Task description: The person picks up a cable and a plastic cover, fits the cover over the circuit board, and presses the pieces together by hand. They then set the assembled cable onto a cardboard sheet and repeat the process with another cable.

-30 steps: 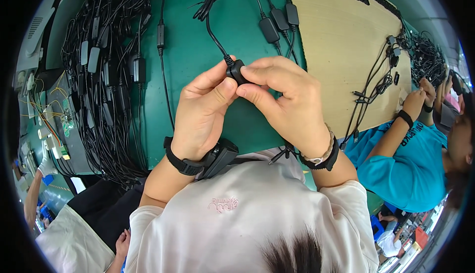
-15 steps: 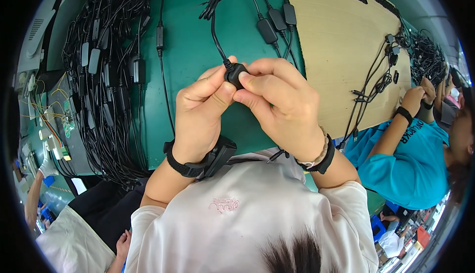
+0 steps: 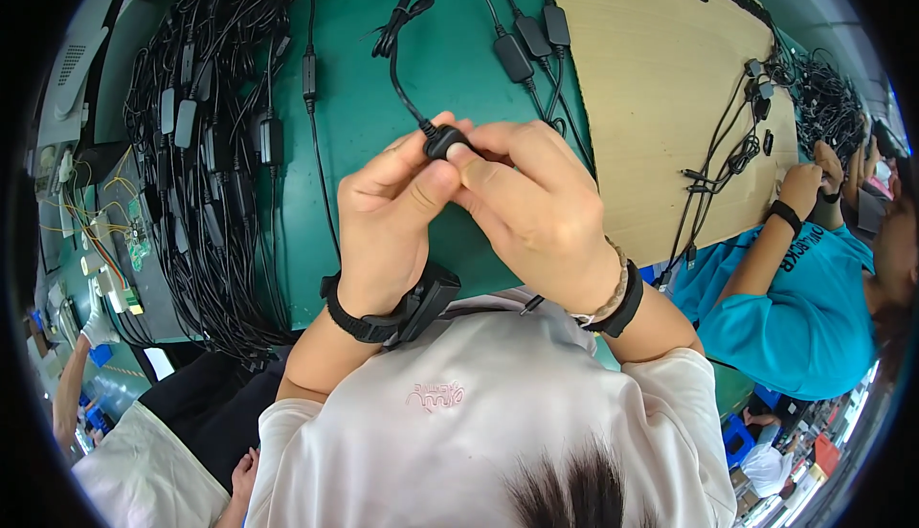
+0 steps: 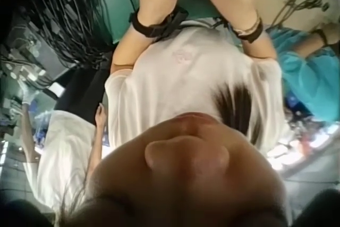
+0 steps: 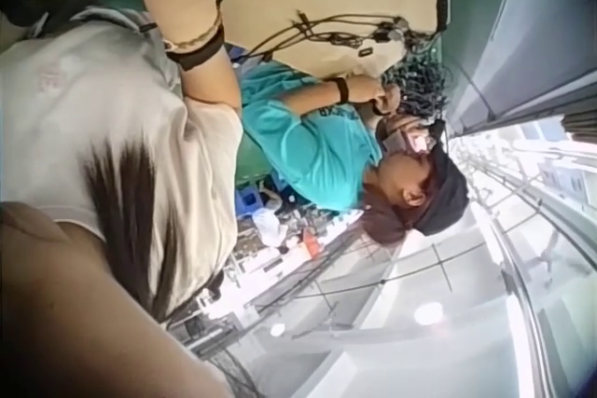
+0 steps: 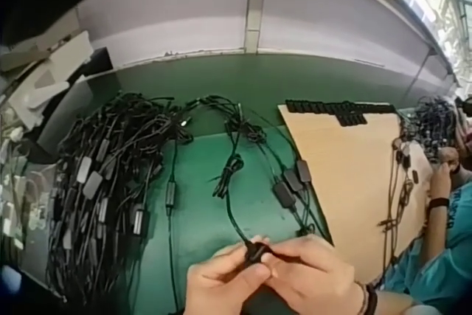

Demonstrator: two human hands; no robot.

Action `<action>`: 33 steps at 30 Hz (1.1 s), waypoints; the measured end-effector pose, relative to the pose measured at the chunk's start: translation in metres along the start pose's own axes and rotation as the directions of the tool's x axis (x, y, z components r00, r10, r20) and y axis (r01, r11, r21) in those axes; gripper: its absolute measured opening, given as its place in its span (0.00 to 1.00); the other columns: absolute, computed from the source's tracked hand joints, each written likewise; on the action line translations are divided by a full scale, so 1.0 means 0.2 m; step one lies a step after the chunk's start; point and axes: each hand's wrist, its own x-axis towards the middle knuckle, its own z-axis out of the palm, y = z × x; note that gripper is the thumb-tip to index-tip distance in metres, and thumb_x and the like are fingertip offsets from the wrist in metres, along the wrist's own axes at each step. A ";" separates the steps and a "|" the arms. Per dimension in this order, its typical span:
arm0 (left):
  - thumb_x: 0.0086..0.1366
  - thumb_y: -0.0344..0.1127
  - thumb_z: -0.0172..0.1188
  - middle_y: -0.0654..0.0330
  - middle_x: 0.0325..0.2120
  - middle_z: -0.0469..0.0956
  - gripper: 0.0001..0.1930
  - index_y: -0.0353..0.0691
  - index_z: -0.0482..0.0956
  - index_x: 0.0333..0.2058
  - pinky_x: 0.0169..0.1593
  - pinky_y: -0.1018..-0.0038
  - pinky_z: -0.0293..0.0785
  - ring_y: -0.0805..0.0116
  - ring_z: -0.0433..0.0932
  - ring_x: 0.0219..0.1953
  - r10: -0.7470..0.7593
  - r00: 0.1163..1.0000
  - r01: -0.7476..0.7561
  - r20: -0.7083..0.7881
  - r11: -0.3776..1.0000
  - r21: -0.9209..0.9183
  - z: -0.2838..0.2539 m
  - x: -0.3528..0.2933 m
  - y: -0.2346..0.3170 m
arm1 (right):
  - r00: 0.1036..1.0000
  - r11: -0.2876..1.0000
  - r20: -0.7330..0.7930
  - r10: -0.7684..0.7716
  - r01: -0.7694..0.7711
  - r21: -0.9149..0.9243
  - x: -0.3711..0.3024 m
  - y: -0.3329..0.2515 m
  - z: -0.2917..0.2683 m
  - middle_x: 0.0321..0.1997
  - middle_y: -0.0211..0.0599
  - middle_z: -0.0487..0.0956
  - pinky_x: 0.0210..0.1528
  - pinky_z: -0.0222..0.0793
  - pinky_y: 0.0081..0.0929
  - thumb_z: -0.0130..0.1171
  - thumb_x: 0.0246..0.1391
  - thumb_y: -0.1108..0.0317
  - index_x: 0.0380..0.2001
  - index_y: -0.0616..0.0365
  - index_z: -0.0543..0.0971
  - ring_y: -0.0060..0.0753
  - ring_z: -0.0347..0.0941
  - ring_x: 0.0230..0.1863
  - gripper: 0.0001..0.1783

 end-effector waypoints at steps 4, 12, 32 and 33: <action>0.59 0.28 0.55 0.60 0.41 0.71 0.14 0.33 0.73 0.45 0.47 0.79 0.67 0.74 0.70 0.42 -0.040 0.999 0.041 -0.034 0.998 0.051 -0.01 0.00 -0.01 | 0.980 0.941 0.019 0.197 -0.195 0.276 0.01 0.00 0.00 0.32 0.40 0.75 0.32 0.69 0.22 0.62 0.39 0.80 0.29 0.65 0.76 0.30 0.72 0.32 0.10; 0.59 0.32 0.57 0.60 0.38 0.72 0.13 0.33 0.74 0.42 0.40 0.80 0.67 0.76 0.69 0.37 0.095 0.995 -0.099 0.030 0.939 0.329 -0.01 0.00 0.00 | 0.863 0.655 0.251 0.438 -0.498 0.568 0.01 0.04 -0.03 0.32 0.38 0.76 0.33 0.67 0.21 0.59 0.45 0.76 0.30 0.65 0.76 0.27 0.71 0.31 0.07; 0.56 0.31 0.60 0.61 0.29 0.73 0.12 0.30 0.76 0.36 0.33 0.80 0.69 0.73 0.72 0.30 0.325 0.944 -0.318 0.063 0.836 0.447 0.01 -0.01 -0.01 | 0.993 0.965 0.058 0.099 -0.110 0.237 0.00 0.04 -0.05 0.22 0.37 0.74 0.25 0.63 0.20 0.62 0.43 0.70 0.30 0.65 0.76 0.29 0.68 0.22 0.11; 0.56 0.32 0.59 0.61 0.30 0.72 0.12 0.30 0.75 0.37 0.34 0.80 0.69 0.73 0.72 0.31 0.267 0.963 -0.253 0.013 0.893 0.371 0.02 -0.01 -0.01 | 0.995 0.970 0.054 0.081 -0.091 0.226 0.01 0.04 -0.06 0.22 0.37 0.74 0.25 0.63 0.20 0.63 0.42 0.69 0.31 0.64 0.77 0.29 0.68 0.22 0.12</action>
